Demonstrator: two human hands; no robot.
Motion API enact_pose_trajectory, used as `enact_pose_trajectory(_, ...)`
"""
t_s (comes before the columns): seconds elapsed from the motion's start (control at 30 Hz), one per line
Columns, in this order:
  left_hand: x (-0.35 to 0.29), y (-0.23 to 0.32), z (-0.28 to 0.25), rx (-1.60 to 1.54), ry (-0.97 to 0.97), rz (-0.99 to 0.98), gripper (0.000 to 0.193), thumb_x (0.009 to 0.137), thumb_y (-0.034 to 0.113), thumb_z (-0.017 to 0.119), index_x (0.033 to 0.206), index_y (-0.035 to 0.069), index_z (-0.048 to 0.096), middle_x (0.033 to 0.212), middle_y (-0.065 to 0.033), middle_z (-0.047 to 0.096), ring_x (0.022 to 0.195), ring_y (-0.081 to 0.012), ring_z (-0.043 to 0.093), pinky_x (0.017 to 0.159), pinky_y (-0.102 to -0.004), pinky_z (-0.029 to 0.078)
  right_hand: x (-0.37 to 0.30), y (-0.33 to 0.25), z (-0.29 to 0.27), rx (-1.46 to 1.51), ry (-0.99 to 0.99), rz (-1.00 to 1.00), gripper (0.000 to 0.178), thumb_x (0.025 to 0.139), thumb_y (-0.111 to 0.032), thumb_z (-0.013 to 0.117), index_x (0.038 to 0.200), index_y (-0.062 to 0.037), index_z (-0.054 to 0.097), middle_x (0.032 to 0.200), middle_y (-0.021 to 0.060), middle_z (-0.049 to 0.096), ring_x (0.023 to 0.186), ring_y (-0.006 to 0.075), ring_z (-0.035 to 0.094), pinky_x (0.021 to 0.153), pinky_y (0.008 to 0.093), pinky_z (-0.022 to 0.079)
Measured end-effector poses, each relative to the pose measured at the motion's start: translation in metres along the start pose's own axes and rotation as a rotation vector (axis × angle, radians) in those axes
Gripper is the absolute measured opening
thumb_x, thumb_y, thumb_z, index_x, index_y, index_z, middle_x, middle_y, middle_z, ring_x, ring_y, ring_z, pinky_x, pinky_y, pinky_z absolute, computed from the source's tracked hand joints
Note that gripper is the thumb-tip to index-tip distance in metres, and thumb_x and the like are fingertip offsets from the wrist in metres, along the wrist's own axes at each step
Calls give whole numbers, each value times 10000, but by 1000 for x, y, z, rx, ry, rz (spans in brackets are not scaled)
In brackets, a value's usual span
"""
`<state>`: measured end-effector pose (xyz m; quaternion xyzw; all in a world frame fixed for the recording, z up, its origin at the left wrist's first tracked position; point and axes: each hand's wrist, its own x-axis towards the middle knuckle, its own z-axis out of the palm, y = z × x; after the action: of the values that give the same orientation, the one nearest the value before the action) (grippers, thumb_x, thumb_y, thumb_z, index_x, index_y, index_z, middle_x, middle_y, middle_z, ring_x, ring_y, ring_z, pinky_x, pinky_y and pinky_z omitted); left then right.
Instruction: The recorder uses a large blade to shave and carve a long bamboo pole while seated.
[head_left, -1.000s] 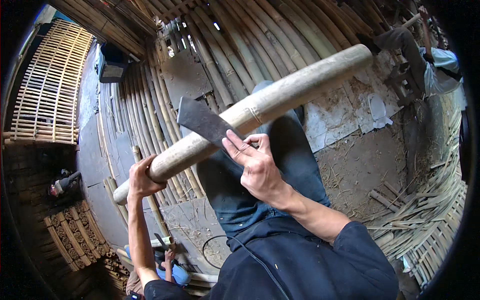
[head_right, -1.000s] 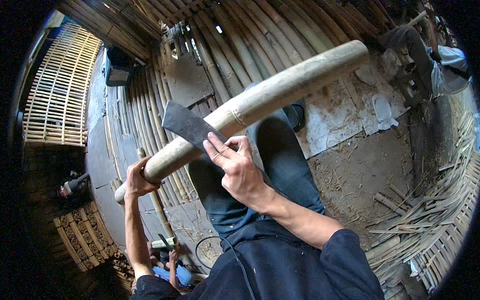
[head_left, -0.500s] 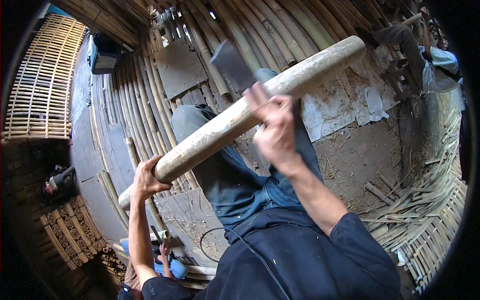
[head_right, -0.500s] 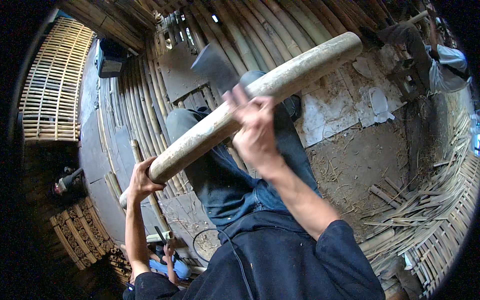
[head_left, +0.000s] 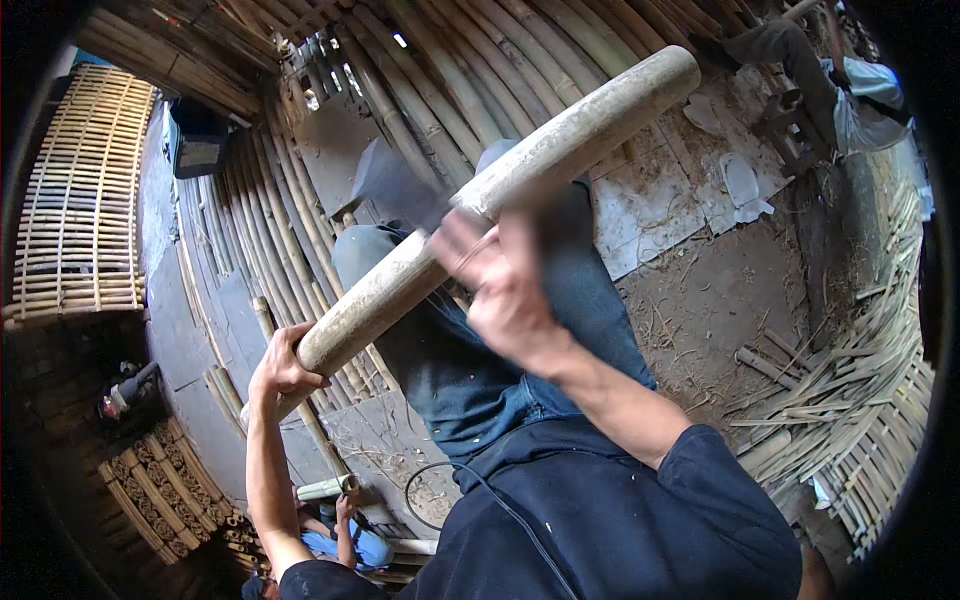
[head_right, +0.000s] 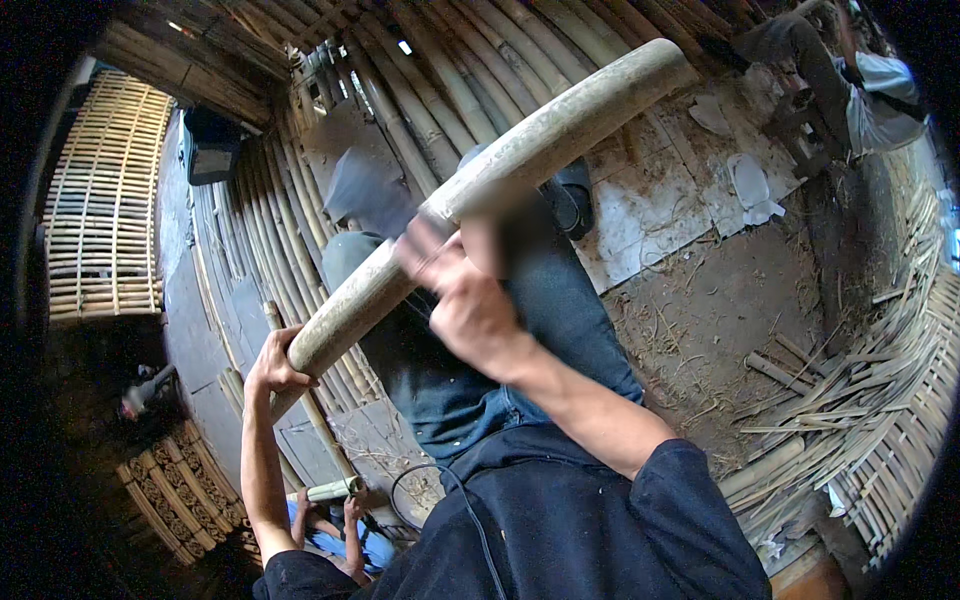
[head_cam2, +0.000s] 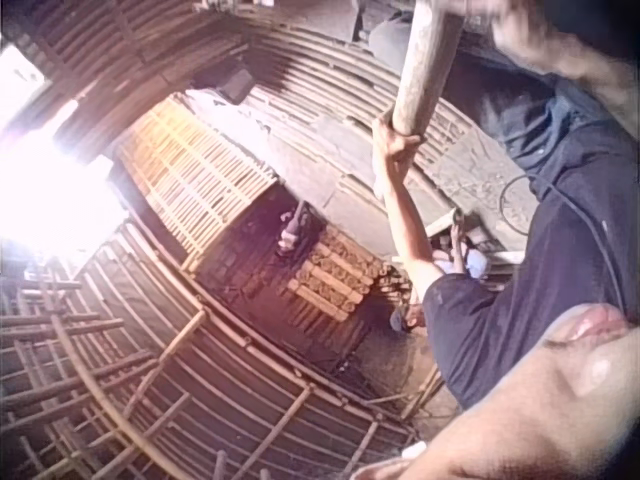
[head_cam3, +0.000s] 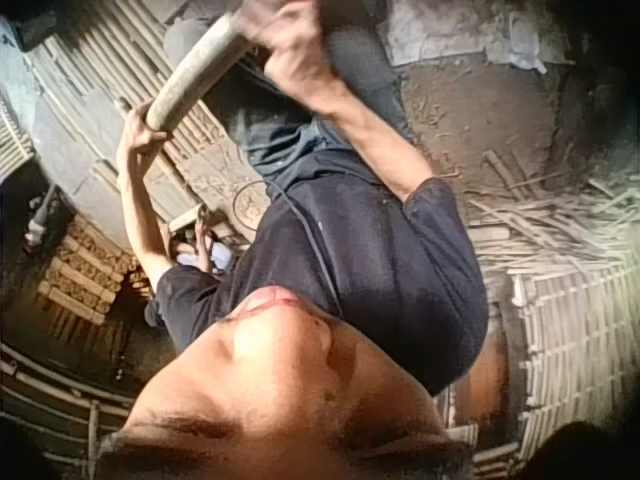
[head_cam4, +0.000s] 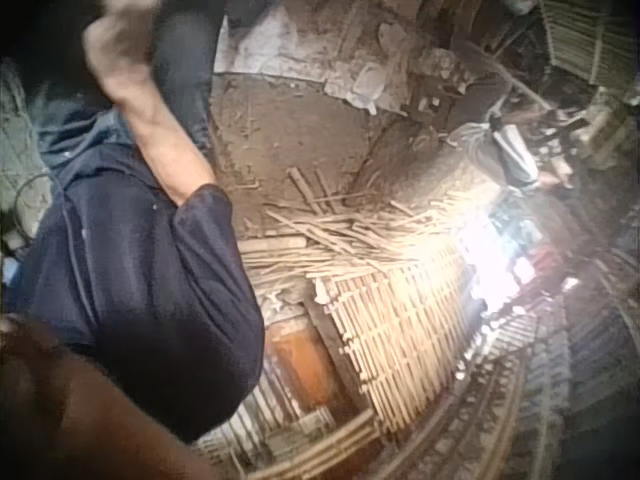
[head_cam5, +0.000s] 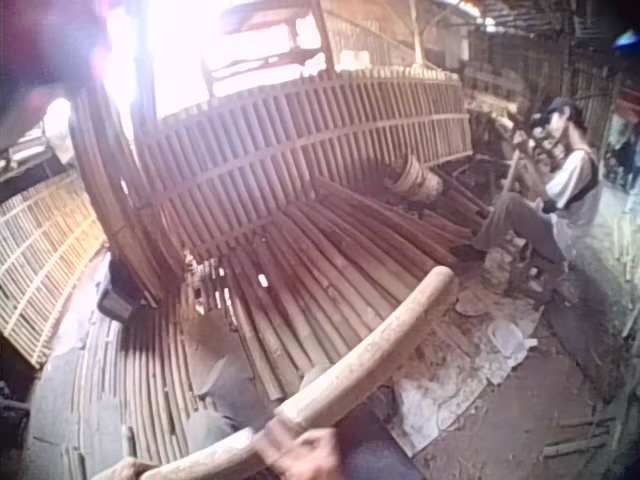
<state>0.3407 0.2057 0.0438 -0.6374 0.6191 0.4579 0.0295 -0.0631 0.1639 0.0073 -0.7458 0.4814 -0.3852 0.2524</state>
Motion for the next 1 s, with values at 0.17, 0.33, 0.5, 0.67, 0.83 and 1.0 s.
enact_pose_trajectory(0.17, 5, -10, -10, -29, -45, -15, 817, 443, 261, 945, 1190, -6, 752, 1008, -88, 767, 975, -193, 706, 947, -380, 564, 0, -2, 9, 32, -29, -44, 651, 796, 147, 563, 1343, -121, 793, 1453, 133, 724, 1115, 291, 536, 1019, 326, 526)
enact_pose_trajectory(0.33, 14, -30, -22, -9, -185, -111, 772, 445, 299, 933, 1121, -20, 739, 964, -51, 729, 933, -159, 677, 895, -358, 554, 29, 31, -17, -92, 208, 99, 759, 769, 190, 534, 1418, -138, 751, 1432, 199, 719, 1116, 305, 556, 999, 339, 476)
enact_pose_trajectory(0.5, 21, -58, -25, -125, -213, -103, 767, 442, 274, 938, 1122, -20, 739, 959, -19, 719, 933, -142, 665, 888, -341, 553, -13, -14, 27, 187, -127, 2, 666, 800, 148, 547, 1359, -126, 785, 1428, 162, 733, 1117, 291, 548, 1052, 363, 500)
enact_pose_trajectory(0.67, 19, -56, -30, -207, -276, -204, 727, 444, 244, 929, 1097, -12, 739, 935, -3, 722, 893, -141, 673, 840, -334, 565, 19, 24, -11, -61, 87, 14, 723, 786, 170, 572, 1415, -137, 752, 1440, 189, 718, 1088, 272, 576, 1000, 334, 462)
enact_pose_trajectory(0.83, 20, -89, -40, -111, -335, -183, 720, 416, 263, 930, 1058, -8, 749, 934, 7, 721, 900, -145, 668, 810, -326, 544, 15, 14, 1, -18, 52, -4, 745, 763, 152, 549, 1436, -111, 733, 1478, 185, 693, 1118, 286, 552, 1017, 337, 470)
enact_pose_trajectory(1.0, 24, -81, -46, -227, -284, -233, 755, 408, 236, 920, 1101, -7, 748, 992, -13, 746, 958, -161, 686, 868, -312, 549, -10, -5, 28, 126, -106, -36, 750, 723, 146, 583, 1365, -181, 793, 1448, 136, 725, 1164, 267, 606, 1094, 362, 434)
